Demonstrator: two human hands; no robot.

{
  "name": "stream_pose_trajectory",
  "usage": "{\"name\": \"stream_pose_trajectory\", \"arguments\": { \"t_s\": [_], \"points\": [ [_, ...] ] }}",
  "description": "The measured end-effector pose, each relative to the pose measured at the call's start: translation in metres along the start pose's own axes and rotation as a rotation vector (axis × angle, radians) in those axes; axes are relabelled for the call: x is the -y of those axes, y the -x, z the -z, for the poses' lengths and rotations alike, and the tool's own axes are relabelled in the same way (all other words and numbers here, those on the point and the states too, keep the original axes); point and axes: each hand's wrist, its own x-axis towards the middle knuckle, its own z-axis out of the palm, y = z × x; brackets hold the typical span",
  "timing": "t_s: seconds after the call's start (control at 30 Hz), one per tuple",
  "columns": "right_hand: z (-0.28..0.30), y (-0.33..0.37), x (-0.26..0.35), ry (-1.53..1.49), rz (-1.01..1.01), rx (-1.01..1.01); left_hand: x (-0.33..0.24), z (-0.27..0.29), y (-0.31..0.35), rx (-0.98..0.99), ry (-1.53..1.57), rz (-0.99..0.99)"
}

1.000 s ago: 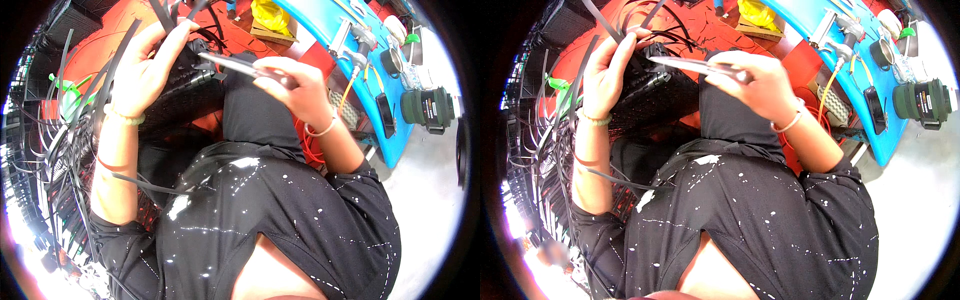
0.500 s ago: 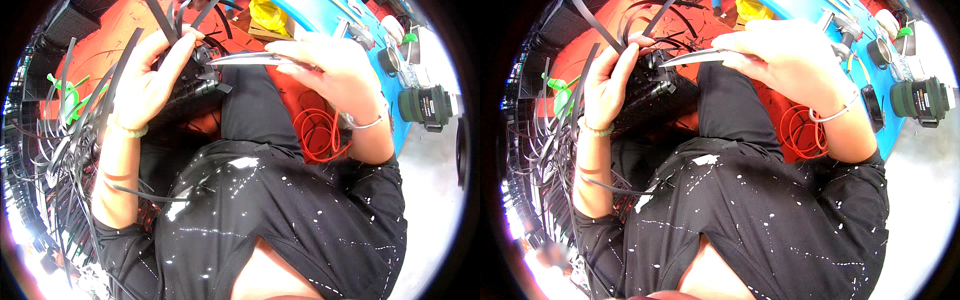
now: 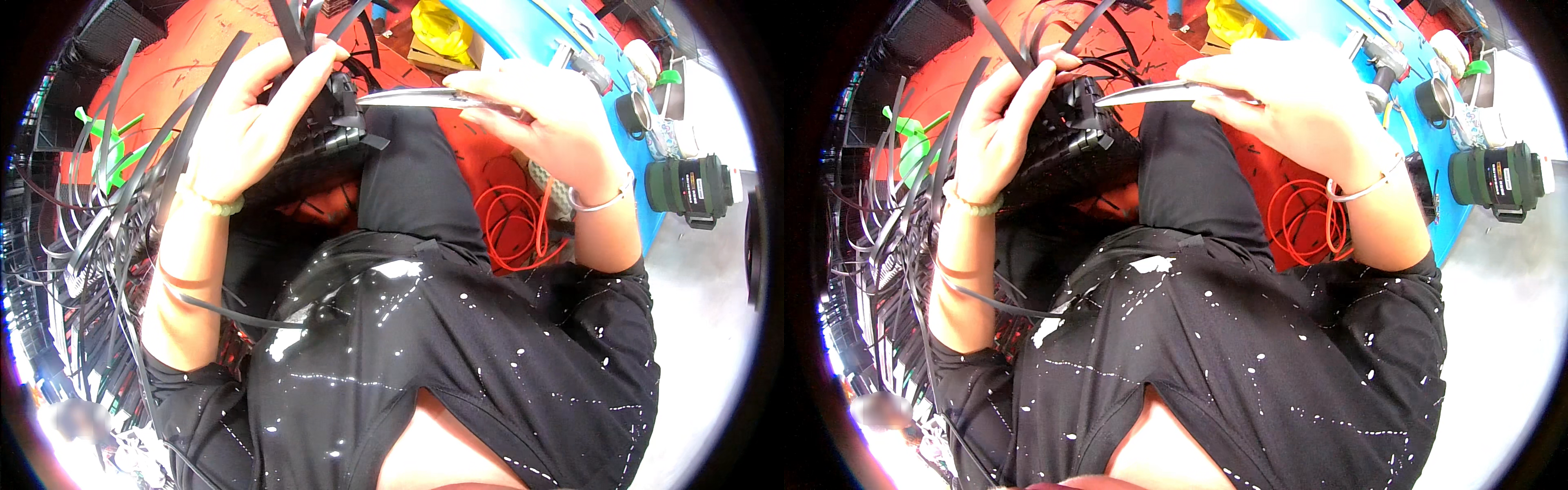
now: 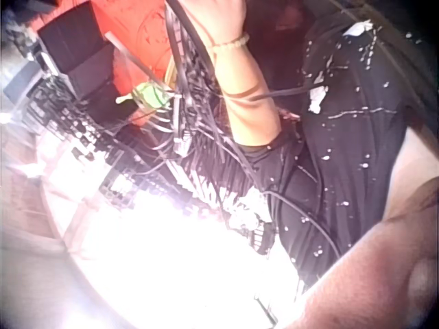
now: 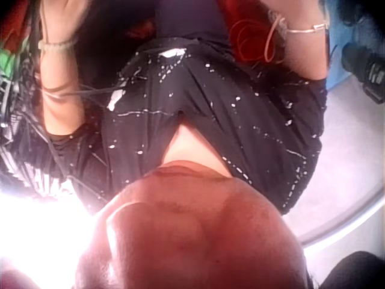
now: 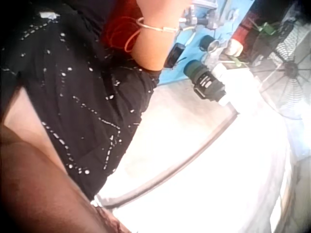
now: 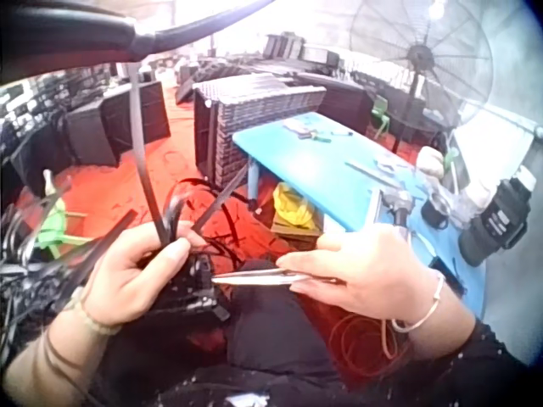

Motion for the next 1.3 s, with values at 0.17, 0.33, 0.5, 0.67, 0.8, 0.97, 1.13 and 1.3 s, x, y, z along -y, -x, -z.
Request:
{"name": "stream_pose_trajectory", "arguments": {
  "t_s": [0.17, 0.33, 0.5, 0.67, 0.8, 0.97, 1.13, 1.3],
  "points": [
    [0.002, -0.010, 0.001, 0.003, 0.054, 0.061, 0.005, 0.001, -0.002, 0.005, -0.010, -0.032],
    [0.021, -0.027, 0.003, 0.136, 0.196, 0.071, 0.003, 0.001, -0.003, 0.007, 0.001, 0.023],
    [0.033, -0.054, -0.003, 0.109, 0.267, 0.216, 0.002, -0.001, -0.003, 0.008, -0.009, 0.069],
    [0.004, -0.064, -0.020, -0.302, 0.073, 0.334, 0.003, 0.003, -0.004, -0.007, -0.016, 0.077],
    [-0.019, -0.045, -0.027, -0.461, -0.062, 0.330, 0.009, 0.005, -0.009, 0.021, 0.031, 0.047],
    [-0.054, -0.010, -0.022, -0.721, -0.331, 0.142, 0.018, 0.009, -0.025, 0.016, -0.019, -0.031],
    [-0.052, 0.002, -0.020, -0.450, -0.344, -0.057, -0.006, 0.018, -0.029, -0.087, -0.176, -0.037],
    [-0.022, 0.006, -0.001, -0.280, -0.323, -0.084, 0.019, 0.021, -0.046, -0.106, -0.192, -0.110]
  ]
}}
